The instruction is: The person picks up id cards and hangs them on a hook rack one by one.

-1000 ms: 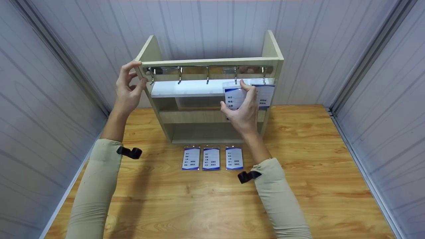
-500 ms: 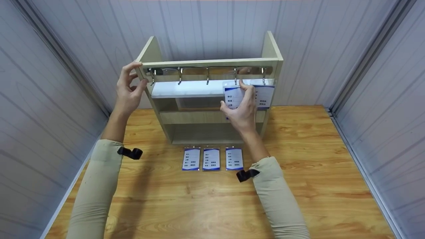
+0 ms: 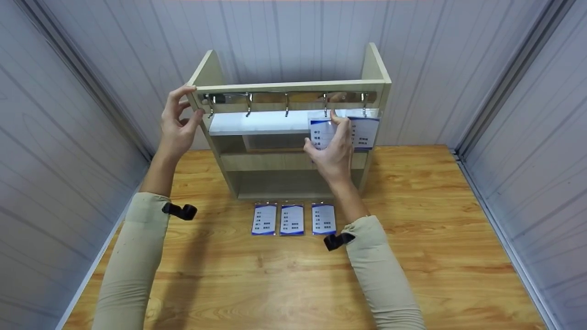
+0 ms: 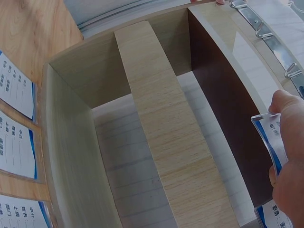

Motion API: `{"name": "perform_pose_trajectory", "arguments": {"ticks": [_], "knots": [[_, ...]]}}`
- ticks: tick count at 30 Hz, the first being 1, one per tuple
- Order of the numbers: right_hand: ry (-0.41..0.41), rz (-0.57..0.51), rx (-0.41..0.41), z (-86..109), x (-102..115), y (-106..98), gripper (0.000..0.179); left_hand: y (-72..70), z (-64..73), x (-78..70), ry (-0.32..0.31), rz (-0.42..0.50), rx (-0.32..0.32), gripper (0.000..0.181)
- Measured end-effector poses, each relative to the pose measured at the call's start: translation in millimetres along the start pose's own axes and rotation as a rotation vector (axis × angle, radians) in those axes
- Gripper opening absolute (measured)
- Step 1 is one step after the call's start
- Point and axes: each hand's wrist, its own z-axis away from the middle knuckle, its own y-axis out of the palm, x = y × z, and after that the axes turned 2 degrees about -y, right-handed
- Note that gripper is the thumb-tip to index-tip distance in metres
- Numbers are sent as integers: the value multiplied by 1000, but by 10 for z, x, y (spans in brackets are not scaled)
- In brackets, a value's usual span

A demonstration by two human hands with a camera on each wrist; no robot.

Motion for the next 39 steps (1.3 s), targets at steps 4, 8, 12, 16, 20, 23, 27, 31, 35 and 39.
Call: {"name": "perform_pose_trajectory", "arguments": {"ticks": [4, 8, 12, 16, 20, 23, 27, 31, 35, 39], "knots": [[6, -17, -4, -12, 21, 26, 79, -16, -8, -5, 5, -3, -5, 46], [26, -41, -3, -12, 54, 28, 82, -28, -4, -12, 2, -5, -7, 47], [24, -44, -1, 7, 73, 13, 84, -33, -4, -14, 2, -7, -6, 47], [5, -36, 4, 39, 53, -1, 86, -28, -7, -22, 10, -1, -15, 47], [-21, -57, 3, 100, 6, -12, 90, -24, 4, -30, 6, 13, -11, 47], [-46, -68, 1, 141, -41, -18, 94, -18, 12, -33, 4, 19, -13, 46], [-62, -78, -5, 193, -93, -25, 98, -13, 22, -36, 8, 18, -13, 45], [-61, -101, -15, 252, -125, -37, 98, -8, 32, -43, 10, 12, 3, 45], [-63, -137, -11, 290, -155, -48, 100, -3, 38, -40, 9, 11, 5, 45], [-61, -156, -5, 312, -192, -61, 101, -4, 39, -41, 11, 16, 2, 46]]}}
